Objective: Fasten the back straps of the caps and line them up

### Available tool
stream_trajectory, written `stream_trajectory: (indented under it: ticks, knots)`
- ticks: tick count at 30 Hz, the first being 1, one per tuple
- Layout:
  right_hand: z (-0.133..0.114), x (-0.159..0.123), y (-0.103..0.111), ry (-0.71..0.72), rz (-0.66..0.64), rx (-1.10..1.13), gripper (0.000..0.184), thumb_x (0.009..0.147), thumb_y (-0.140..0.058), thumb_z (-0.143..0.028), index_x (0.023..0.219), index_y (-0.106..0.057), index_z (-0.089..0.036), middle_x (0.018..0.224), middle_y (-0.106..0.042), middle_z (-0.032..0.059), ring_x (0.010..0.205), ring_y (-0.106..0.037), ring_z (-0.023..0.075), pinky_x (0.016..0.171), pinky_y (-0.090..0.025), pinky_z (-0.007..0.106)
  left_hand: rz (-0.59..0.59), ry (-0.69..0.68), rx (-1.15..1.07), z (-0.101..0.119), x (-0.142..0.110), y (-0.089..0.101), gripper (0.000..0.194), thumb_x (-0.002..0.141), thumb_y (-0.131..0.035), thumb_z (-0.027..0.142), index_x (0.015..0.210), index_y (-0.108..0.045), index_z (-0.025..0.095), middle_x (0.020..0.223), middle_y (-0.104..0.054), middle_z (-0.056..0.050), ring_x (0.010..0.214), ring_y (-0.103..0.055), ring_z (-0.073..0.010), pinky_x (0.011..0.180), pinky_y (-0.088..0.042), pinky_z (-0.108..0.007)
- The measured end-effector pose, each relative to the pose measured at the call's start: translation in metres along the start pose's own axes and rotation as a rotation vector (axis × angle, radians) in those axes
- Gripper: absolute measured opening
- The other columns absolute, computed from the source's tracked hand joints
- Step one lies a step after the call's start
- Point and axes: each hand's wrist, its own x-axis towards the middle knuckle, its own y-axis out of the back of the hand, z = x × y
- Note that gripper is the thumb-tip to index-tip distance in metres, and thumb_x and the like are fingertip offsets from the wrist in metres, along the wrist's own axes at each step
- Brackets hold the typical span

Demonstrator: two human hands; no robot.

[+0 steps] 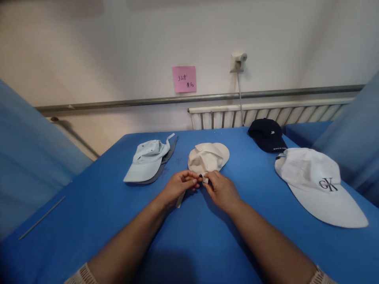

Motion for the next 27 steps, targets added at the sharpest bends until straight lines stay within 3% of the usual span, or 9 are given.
stream_trajectory:
  ticks: [2, 6, 9, 12, 16, 22, 27]
  knots:
    - [0.001, 0.0, 0.002, -0.004, -0.025, -0.003, 0.022, 0.086, -0.058, -0.024, 0.107, -0.062, -0.025, 0.093, -0.064, 0.0055, 0.083, -0.06, 0.0209, 0.074, -0.045, 0.032, -0.051, -0.045, 0.201, 0.008, -0.002, 0.015, 0.019, 0.072, -0.071, 0.028, 0.086, -0.068, 0.016, 0.088, -0.072, -0.008, 0.072, -0.065, -0.0153, 0.067, -0.048, -0.026]
    - [0.001, 0.002, 0.007, -0.012, -0.04, 0.05, 0.021, 0.086, -0.058, -0.023, 0.106, -0.062, -0.024, 0.089, -0.063, 0.004, 0.077, -0.059, 0.0188, 0.072, -0.045, 0.031, 0.028, -0.169, 0.759, 0.025, -0.009, 0.055, 0.017, 0.071, -0.063, 0.017, 0.084, -0.073, 0.021, 0.078, -0.071, -0.003, 0.068, -0.062, -0.0181, 0.063, -0.045, -0.026]
    - [0.001, 0.004, 0.01, -0.007, -0.023, 0.109, 0.02, 0.084, -0.06, -0.023, 0.103, -0.064, -0.024, 0.087, -0.062, 0.0037, 0.076, -0.058, 0.0186, 0.071, -0.044, 0.03, -0.091, -0.19, 0.902, 0.026, -0.012, 0.069, 0.023, 0.071, -0.058, 0.012, 0.083, -0.074, 0.023, 0.078, -0.072, -0.002, 0.069, -0.063, -0.0183, 0.066, -0.047, -0.026]
    - [0.001, 0.004, 0.013, 0.003, 0.004, 0.174, 0.02, 0.083, -0.062, -0.024, 0.102, -0.066, -0.025, 0.089, -0.063, 0.004, 0.076, -0.058, 0.0188, 0.071, -0.044, 0.031, -0.209, -0.279, 0.957, 0.019, -0.013, 0.063, 0.031, 0.07, -0.055, 0.008, 0.087, -0.074, 0.026, 0.091, -0.073, -0.002, 0.083, -0.065, -0.0194, 0.079, -0.048, -0.028]
    - [0.001, 0.003, 0.015, 0.019, -0.003, 0.147, 0.019, 0.083, -0.061, -0.023, 0.102, -0.064, -0.024, 0.089, -0.063, 0.0041, 0.077, -0.058, 0.0186, 0.072, -0.045, 0.031, -0.269, -0.359, 0.994, 0.007, -0.012, 0.048, 0.04, 0.068, -0.053, 0.004, 0.092, -0.074, 0.027, 0.108, -0.069, -0.004, 0.101, -0.062, -0.0217, 0.092, -0.046, -0.033]
    - [0.002, 0.004, 0.015, 0.036, -0.075, 0.085, 0.019, 0.084, -0.059, -0.02, 0.103, -0.061, -0.022, 0.089, -0.063, 0.0035, 0.078, -0.059, 0.0177, 0.073, -0.046, 0.031, -0.28, -0.261, 1.137, 0.005, -0.011, 0.047, 0.044, 0.061, -0.051, 0.0, 0.092, -0.071, 0.023, 0.118, -0.062, -0.008, 0.101, -0.061, -0.0232, 0.088, -0.048, -0.032]
    - [0.005, 0.004, 0.015, 0.033, -0.142, 0.073, 0.02, 0.085, -0.056, -0.017, 0.104, -0.059, -0.021, 0.09, -0.061, 0.0044, 0.078, -0.058, 0.017, 0.073, -0.046, 0.03, -0.301, -0.148, 1.196, 0.013, -0.011, 0.048, 0.024, 0.068, -0.051, 0.004, 0.08, -0.066, 0.018, 0.113, -0.061, -0.007, 0.089, -0.061, -0.0184, 0.079, -0.048, -0.027]
